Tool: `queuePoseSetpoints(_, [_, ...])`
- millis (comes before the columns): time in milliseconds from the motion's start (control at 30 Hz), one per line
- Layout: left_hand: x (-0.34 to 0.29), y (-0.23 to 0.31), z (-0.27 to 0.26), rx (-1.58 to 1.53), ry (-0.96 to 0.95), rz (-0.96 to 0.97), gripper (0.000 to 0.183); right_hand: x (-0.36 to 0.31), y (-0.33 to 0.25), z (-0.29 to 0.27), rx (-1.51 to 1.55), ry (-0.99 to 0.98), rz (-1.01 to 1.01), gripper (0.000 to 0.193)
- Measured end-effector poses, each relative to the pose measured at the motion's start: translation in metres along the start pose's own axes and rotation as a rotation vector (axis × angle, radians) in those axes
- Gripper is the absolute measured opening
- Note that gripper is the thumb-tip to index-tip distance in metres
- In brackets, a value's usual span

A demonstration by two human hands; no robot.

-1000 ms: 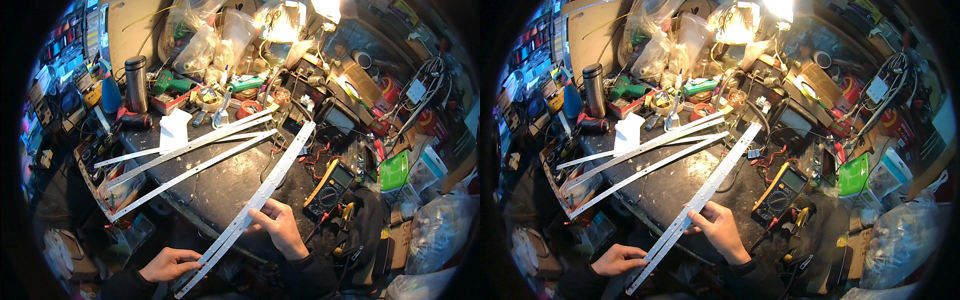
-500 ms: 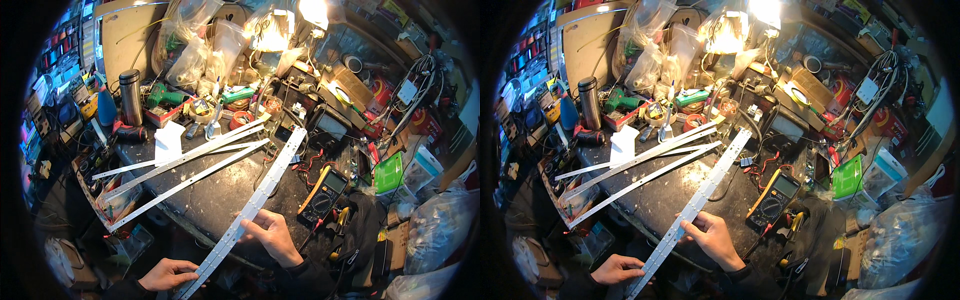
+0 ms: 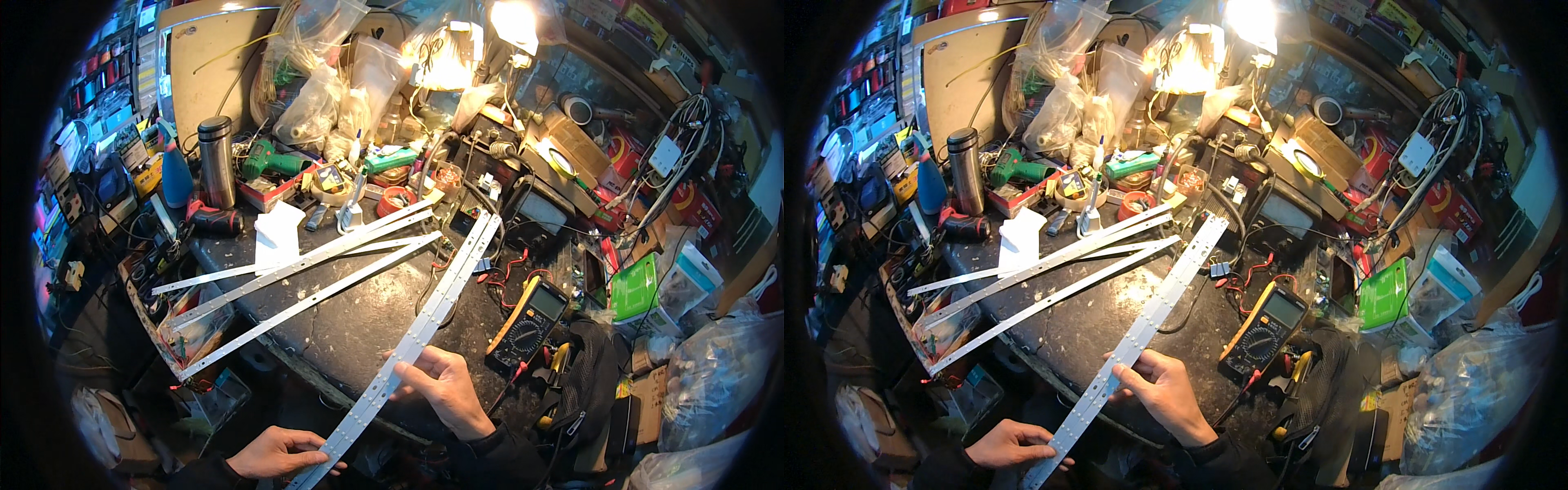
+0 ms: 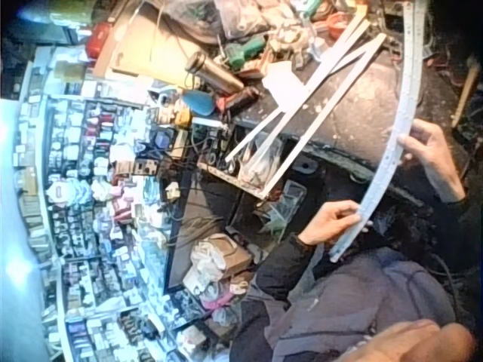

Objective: The person arranges several white LED strip modules on a cluttered workbench, then uses a soldering iron to attach wires to the ends of the strips. The person handles the strips one at a time, aligns them, and applies solder to connect the wires.

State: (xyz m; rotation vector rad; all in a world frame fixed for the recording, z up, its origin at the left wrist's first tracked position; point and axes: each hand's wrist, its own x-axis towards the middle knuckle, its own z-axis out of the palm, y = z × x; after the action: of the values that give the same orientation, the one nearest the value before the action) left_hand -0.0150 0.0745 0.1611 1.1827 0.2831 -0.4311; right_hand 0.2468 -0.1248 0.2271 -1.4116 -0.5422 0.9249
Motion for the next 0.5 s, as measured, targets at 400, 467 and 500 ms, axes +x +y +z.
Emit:
queuePoseSetpoints(400, [-0.001, 0.013, 0.009, -0.032, -0.004, -0.07, 0.038, 0.002, 0.004, -0.002, 0.01, -0.022, -0.019, 0.034])
queuePoseSetpoints(467, [0.0, 0.014, 0.009, -0.021, -0.008, -0.061, 0.037, 0.002, 0.005, -0.001, 0.018, -0.015, -0.007, 0.034])
queuePoseSetpoints(500, [0.0, 0.014, 0.009, -0.019, -0.012, -0.052, 0.037, 0.002, 0.005, -0.001, 0.024, -0.01, 0.016, 0.034])
